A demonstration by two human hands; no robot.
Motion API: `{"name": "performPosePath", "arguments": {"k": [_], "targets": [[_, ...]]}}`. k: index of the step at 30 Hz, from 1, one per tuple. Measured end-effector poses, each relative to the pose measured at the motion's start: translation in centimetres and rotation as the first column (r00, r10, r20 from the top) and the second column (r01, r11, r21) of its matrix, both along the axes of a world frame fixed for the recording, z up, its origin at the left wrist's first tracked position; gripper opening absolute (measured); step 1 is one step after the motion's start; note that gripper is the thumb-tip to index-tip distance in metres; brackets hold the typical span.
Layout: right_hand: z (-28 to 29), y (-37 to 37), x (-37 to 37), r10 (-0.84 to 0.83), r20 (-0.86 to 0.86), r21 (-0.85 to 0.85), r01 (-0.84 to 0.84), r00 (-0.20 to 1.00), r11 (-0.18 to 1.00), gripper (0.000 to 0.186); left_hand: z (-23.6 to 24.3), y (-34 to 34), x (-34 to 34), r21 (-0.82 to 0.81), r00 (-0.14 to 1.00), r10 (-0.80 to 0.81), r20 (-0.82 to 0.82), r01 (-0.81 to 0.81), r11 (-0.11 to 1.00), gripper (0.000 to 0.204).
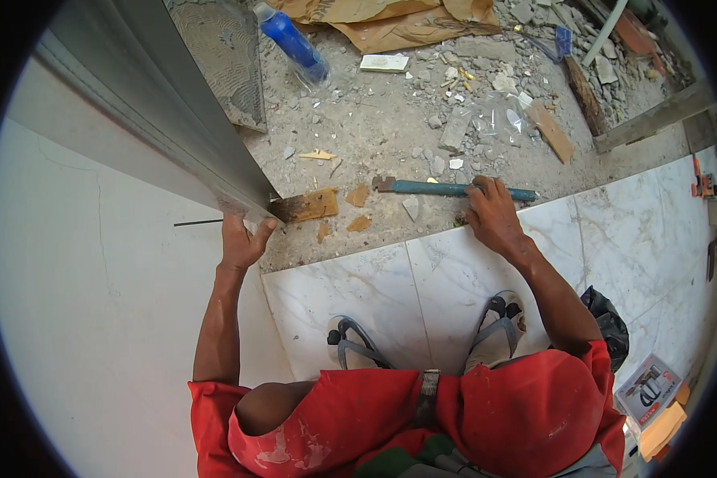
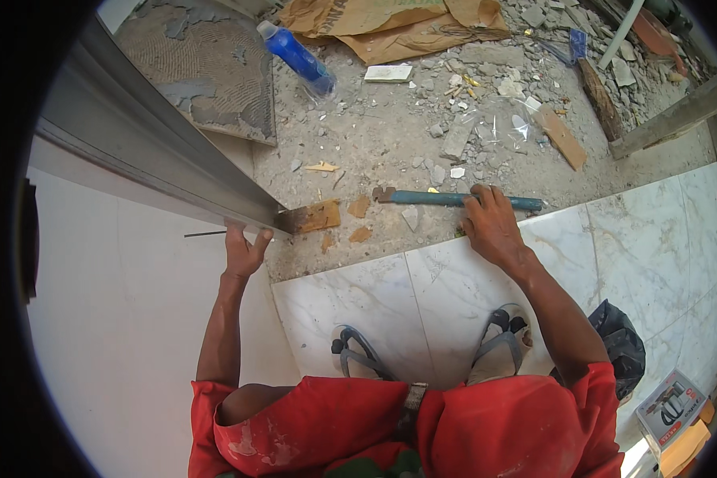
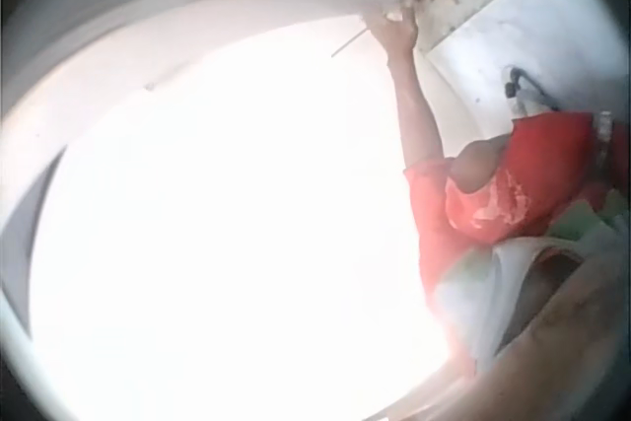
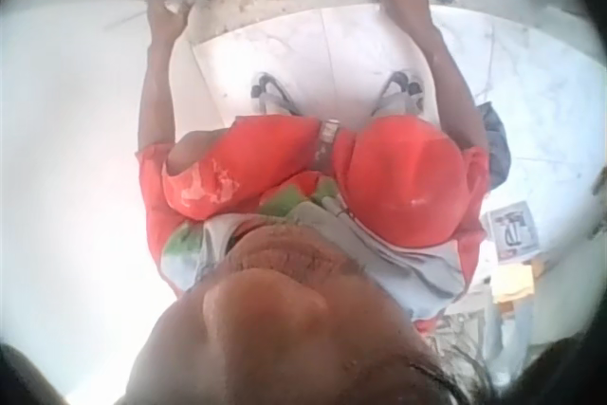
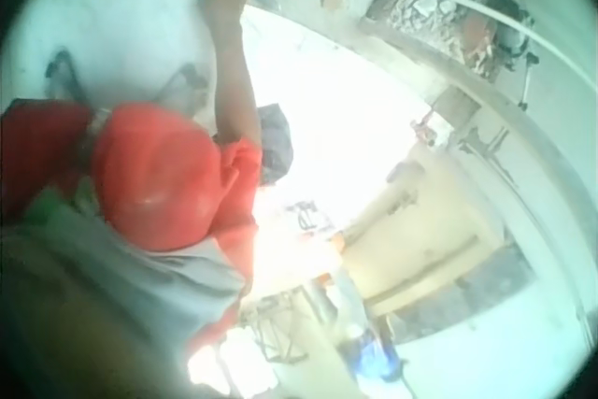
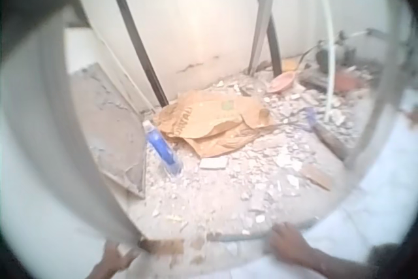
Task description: Secure a metal door frame to the wall using a hammer and level.
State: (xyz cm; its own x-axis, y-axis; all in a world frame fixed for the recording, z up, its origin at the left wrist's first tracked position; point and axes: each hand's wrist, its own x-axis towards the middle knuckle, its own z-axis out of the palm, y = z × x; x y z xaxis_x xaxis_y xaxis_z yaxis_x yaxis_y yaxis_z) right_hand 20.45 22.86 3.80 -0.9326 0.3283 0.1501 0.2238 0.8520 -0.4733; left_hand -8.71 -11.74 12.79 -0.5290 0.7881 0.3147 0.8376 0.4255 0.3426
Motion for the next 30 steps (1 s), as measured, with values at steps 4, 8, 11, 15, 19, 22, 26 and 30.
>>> {"name": "performPosePath", "arguments": {"k": [4,8,11,15,19,22,26,30], "targets": [[0.8,-1.5,-1.2,-0.03,-0.02,-0.104,0.028,0.999,0.994,0.034,-4.5,-3.2,5.3,0.128,0.909,0.39,0.145,-0.408,0.904,0.05],[0.0,-2.9,0.2,-0.073,0.039,-0.121,0.077,0.997,0.99,0.033,-8.1,-1.6,9.1,-0.091,0.961,0.187,0.205,-0.172,0.981,0.057],[-0.4,-3.4,0.7,-0.081,0.057,-0.093,0.086,0.995,0.992,0.032,-9.0,1.3,7.5,-0.145,0.993,0.092,0.073,-0.081,0.986,0.064],[-0.5,-2.0,0.7,-0.13,0.035,0.028,0.129,0.991,0.991,0.035,-11.4,3.7,4.2,-0.264,0.997,0.074,0.019,-0.066,0.962,0.075],[-2.3,0.0,0.0,-0.157,0.129,0.223,0.125,0.979,0.967,0.038,-12.8,3.7,2.6,-0.425,0.989,0.11,-0.098,-0.142,0.894,0.076],[-2.7,1.3,0.2,-0.158,0.228,0.157,0.124,0.961,0.98,0.035,-13.0,4.4,2.7,-0.411,0.98,0.155,-0.122,-0.192,0.891,0.074],[-3.4,2.2,0.4,-0.164,0.158,0.12,0.146,0.974,0.982,0.031,-12.6,4.7,2.6,-0.372,0.982,0.161,-0.1,-0.187,0.909,0.073],[-3.4,2.8,0.2,-0.171,0.25,0.069,0.159,0.953,0.985,0.029,-12.9,4.6,2.1,-0.475,0.974,0.214,-0.079,-0.225,0.85,0.072]]}}
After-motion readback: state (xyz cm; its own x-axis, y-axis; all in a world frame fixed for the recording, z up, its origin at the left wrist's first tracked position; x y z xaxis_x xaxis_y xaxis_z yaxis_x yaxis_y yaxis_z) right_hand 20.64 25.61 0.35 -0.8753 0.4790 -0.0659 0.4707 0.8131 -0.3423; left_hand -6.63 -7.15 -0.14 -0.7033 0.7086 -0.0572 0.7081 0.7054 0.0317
